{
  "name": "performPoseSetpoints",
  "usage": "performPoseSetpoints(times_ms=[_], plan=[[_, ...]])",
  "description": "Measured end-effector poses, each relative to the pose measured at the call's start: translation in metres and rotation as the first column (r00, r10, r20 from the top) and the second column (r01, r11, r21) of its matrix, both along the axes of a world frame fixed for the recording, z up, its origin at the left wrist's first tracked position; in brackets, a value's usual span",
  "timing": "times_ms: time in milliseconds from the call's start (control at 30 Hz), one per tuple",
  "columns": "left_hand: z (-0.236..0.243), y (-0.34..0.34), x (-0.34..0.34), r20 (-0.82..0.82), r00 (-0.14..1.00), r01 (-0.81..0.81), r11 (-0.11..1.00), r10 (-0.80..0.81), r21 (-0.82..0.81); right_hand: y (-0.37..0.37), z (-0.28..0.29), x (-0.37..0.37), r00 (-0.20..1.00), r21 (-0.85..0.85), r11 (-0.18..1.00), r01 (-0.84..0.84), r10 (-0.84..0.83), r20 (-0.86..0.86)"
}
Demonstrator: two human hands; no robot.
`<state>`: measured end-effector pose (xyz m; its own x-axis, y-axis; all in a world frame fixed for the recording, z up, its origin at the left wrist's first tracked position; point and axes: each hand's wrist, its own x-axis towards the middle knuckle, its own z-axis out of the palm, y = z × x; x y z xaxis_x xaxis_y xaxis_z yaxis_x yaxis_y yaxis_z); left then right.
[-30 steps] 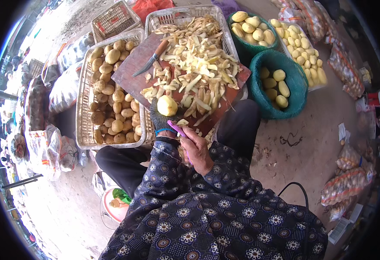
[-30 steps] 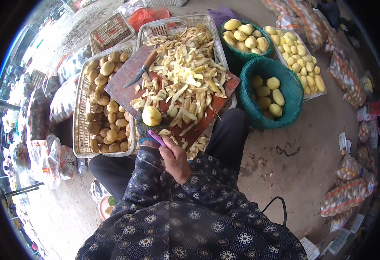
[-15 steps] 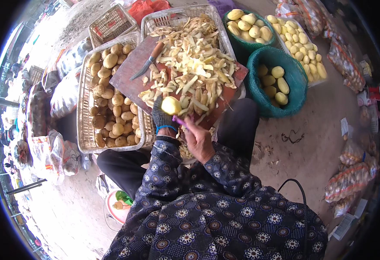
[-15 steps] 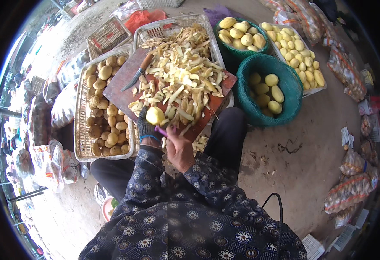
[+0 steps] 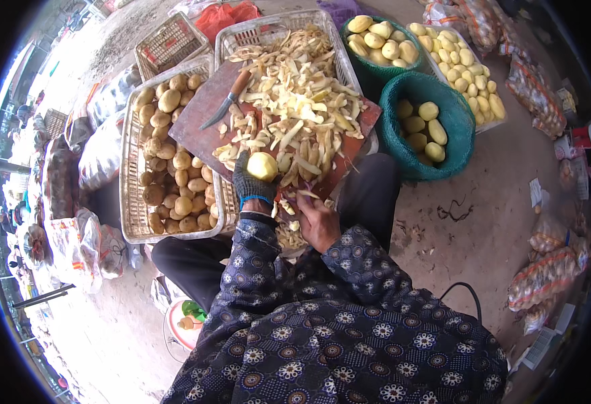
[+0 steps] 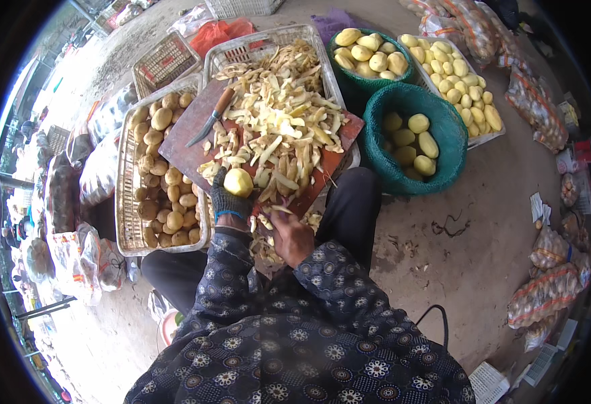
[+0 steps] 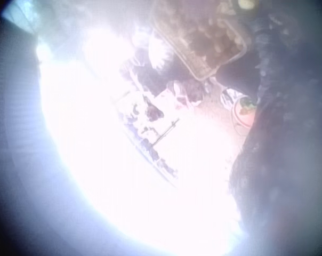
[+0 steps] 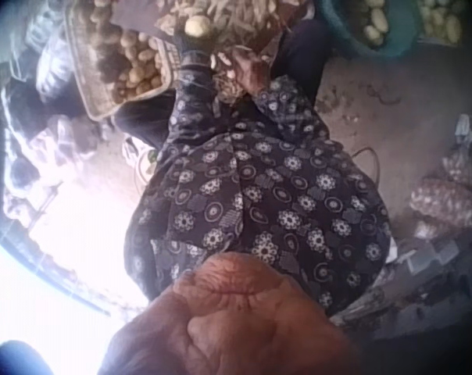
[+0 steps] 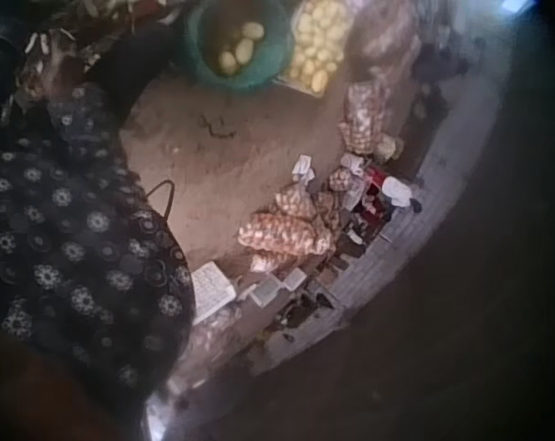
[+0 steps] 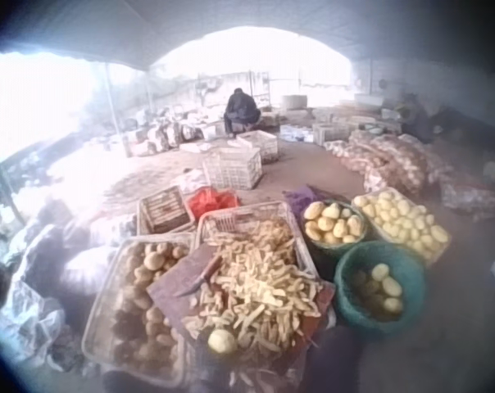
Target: The person peels potatoes one at a time using a small knife, holding each potato in the left hand and removing the skin in strips. The peeled potatoes are placed into a green basket, while the peels accumulate on a wooden board.
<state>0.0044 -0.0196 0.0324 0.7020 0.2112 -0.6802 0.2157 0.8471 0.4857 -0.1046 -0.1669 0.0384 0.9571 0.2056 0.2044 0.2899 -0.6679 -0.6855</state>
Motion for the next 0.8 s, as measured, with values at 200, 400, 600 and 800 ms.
performPoseSetpoints(times_ms=[200, 400, 600, 800], plan=[[0.001, 0.002, -0.003, 0.016, 1.000, -0.002, 0.993, 0.004, -0.120, 0.007, -0.003, 0.037, 0.990, 0.496, 0.862, 0.106, -0.136, 0.026], [0.038, -0.024, -0.037, 0.132, 0.944, 0.292, 0.952, -0.303, 0.096, 0.026, 0.013, 0.073, 0.985, 0.810, 0.573, 0.126, 0.028, -0.173], [0.002, -0.014, -0.031, 0.339, 0.894, -0.033, 0.715, -0.291, 0.699, -0.002, 0.006, 0.093, 0.591, 0.709, 0.484, 0.513, 0.400, -0.700], [0.025, -0.012, -0.024, 0.401, 0.859, 0.136, 0.898, -0.318, 0.419, 0.025, 0.021, 0.108, 0.828, 0.791, 0.437, 0.429, 0.160, -0.537]])
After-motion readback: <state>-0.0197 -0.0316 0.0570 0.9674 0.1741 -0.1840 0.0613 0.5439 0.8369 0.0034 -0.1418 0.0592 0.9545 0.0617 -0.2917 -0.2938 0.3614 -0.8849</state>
